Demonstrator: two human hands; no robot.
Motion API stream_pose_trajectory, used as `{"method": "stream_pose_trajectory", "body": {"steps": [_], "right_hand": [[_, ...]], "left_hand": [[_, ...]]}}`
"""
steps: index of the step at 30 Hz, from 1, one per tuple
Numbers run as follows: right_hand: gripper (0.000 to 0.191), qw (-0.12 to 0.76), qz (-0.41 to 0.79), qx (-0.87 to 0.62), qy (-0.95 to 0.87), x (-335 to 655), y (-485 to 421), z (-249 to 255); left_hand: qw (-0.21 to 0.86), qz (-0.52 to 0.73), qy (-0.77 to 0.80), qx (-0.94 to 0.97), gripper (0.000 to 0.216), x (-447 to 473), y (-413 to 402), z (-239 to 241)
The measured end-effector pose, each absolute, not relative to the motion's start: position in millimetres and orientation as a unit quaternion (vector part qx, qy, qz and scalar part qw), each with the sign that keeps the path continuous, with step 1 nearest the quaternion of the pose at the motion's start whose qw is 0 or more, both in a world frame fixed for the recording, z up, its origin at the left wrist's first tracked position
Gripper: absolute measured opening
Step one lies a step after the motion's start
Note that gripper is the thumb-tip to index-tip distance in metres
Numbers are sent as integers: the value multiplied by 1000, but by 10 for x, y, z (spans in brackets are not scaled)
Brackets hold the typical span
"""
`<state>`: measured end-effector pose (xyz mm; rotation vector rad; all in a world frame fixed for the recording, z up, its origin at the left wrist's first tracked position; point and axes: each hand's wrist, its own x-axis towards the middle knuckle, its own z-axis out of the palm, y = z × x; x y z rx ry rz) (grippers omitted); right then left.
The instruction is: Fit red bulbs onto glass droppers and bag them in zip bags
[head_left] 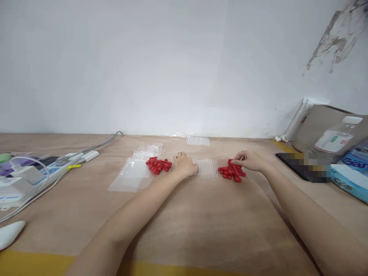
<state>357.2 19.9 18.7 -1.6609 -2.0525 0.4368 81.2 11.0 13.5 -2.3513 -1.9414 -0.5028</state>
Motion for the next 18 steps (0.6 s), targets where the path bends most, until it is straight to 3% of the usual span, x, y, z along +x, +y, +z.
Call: {"method": "stream_pose_trajectory", "body": {"steps": [6,11,15,18], "right_hand": [[24,248,124,-625,-729,3509,180,225],[29,356,118,-634,-676,3347,135,329],[31,474,167,-516,-694,2908,-12,326],[24,475,135,-425,-758,2519,-194,201]], "left_hand": [[-9,-140,-655,-742,27,839,224,169],[2,-176,-625,-760,25,792,183,269],[24,-227,-548,-805,20,631,-9,343],[78,-279,-432,-854,15,418,-169,246]]}}
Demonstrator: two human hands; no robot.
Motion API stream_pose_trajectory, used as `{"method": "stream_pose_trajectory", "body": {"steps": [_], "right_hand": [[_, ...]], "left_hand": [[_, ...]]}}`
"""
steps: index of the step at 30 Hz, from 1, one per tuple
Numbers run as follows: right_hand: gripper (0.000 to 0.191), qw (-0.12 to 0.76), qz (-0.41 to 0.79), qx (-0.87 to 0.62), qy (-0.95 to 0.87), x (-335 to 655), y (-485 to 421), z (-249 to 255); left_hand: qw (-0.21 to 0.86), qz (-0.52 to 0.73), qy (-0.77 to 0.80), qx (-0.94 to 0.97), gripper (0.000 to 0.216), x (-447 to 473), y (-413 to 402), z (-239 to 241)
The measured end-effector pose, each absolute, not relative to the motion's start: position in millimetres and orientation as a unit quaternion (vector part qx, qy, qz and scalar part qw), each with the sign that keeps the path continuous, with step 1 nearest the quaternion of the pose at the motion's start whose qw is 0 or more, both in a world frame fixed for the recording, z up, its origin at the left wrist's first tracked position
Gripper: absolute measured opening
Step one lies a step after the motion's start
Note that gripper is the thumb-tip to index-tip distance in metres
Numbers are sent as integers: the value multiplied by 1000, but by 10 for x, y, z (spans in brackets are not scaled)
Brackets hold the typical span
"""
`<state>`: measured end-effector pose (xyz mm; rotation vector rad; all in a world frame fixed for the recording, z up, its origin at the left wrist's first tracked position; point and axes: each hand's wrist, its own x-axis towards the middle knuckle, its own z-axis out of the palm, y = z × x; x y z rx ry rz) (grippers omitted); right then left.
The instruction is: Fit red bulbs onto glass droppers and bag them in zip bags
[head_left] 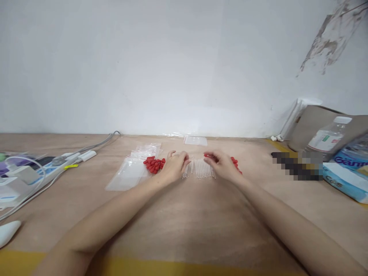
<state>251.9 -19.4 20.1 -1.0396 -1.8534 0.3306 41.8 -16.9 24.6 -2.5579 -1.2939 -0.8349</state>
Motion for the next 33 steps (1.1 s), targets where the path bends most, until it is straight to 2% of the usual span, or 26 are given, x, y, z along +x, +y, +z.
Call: {"method": "stream_pose_trajectory", "body": {"steps": [3,9,16,23,28,33], "right_hand": [[18,456,99,-371,-803,2286,-345,14],[17,446,62,-362,-816,2249,-428,-250],[17,416,-10,-375,-829,2242,-459,-255],[15,431,-27,-348,-832,2237,-450,-277],[15,455,-53,-319,-830,2248,-426,-326],[15,429,-61,-305,-848,2272,-420,-340]], "left_hand": [[119,-295,-372,-872,16,222,-287,69],[131,-288,-337,-887,17,141,-349,-77],[156,-266,-317,-897,20,158,-320,-101],[192,-295,-266,-897,20,139,-291,-134],[205,-275,-285,-895,24,83,-307,-181],[231,-292,-239,-897,26,74,-273,-213]]}}
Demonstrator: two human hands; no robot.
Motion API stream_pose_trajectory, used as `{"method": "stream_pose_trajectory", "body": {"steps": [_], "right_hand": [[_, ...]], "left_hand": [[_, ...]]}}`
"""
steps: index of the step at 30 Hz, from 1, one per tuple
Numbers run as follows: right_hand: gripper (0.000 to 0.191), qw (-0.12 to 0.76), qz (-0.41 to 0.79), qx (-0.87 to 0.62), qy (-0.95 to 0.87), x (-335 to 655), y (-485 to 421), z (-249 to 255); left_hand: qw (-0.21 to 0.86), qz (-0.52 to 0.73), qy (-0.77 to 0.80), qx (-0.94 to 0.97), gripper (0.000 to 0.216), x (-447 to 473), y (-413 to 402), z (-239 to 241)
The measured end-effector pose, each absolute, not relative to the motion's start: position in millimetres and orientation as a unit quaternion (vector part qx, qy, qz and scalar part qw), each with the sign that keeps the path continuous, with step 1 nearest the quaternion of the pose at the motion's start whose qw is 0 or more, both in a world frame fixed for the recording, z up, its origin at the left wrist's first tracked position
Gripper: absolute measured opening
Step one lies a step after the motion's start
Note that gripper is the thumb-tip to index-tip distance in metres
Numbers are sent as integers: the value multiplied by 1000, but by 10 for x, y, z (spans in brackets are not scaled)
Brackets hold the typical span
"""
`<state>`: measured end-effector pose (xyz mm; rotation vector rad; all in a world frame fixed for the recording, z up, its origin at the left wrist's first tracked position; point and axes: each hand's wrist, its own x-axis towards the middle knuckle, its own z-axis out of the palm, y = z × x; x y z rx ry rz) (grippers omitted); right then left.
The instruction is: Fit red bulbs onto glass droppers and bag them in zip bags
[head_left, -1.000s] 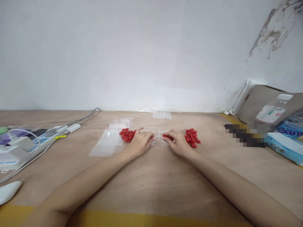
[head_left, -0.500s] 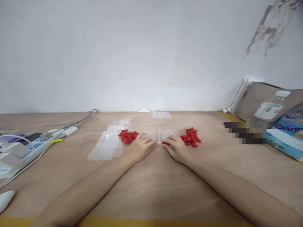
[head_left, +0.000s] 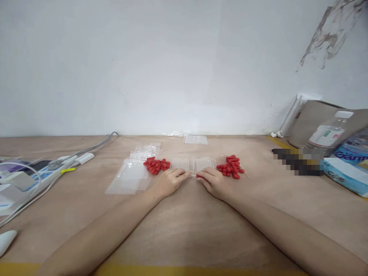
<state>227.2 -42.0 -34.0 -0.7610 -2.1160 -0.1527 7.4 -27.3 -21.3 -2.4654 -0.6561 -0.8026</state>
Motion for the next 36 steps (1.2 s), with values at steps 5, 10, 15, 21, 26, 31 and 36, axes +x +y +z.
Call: {"method": "stream_pose_trajectory", "body": {"steps": [5,10,15,21,26,31,36], "right_hand": [[16,422,-89,-279,-858,2270,-428,-325],[14,405,-147,-259,-864,2273,-448,-288],[14,403,-150,-254,-866,2280,-453,-277],[17,381,-102,-244,-886,2279,-442,-284],[17,373,-94,-260,-886,2274,-424,-257],[13,397,-106,-288,-865,2322,-399,-248],[18,388,-99,-285,-871,2351,-401,-251]], "left_hand": [[254,-315,-196,-893,23,103,-274,-177],[281,-290,-179,-897,23,108,-297,-175],[293,-269,-182,-899,21,122,-317,-160],[306,-253,-172,-901,21,127,-302,-170],[297,-266,-178,-900,20,170,-290,-197],[266,-297,-214,-892,20,204,-302,-160],[239,-312,-224,-891,19,185,-303,-152]]}}
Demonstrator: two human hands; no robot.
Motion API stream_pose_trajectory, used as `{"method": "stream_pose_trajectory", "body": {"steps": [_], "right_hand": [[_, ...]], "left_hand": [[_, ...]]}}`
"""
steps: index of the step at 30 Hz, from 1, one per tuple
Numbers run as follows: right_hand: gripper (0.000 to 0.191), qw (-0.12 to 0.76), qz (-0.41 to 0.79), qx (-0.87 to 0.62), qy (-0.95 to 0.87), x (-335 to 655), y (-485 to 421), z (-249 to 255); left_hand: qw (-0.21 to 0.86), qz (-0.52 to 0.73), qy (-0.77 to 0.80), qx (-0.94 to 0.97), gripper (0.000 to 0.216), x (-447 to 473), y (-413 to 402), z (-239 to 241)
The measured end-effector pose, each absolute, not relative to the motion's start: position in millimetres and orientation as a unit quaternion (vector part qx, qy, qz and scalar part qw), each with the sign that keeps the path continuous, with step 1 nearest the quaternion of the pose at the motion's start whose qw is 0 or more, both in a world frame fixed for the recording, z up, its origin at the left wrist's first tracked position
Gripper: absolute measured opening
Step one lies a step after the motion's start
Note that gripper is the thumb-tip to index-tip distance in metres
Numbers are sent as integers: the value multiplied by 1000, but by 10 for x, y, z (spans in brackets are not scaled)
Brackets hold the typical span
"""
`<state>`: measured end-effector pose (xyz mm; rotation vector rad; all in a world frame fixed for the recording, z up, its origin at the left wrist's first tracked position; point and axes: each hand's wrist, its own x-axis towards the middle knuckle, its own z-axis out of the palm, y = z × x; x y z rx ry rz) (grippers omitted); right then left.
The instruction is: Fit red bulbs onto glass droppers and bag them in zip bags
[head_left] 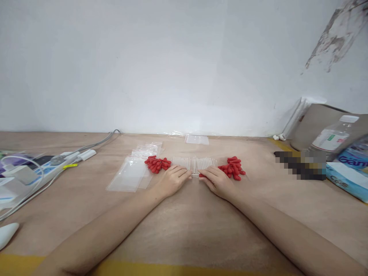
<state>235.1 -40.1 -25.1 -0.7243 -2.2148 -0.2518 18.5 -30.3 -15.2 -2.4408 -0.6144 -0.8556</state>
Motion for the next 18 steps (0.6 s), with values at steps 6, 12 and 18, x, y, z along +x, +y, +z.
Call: {"method": "stream_pose_trajectory", "body": {"steps": [6,12,18], "right_hand": [[18,371,-135,-274,-877,2317,-407,-265],[17,395,-136,-231,-879,2301,-417,-274],[17,399,-120,-209,-885,2272,-427,-268]], "left_hand": [[253,-331,-213,-884,19,165,-290,-212],[224,-334,-191,-895,20,165,-309,-191],[217,-348,-163,-897,20,183,-312,-215]]}}
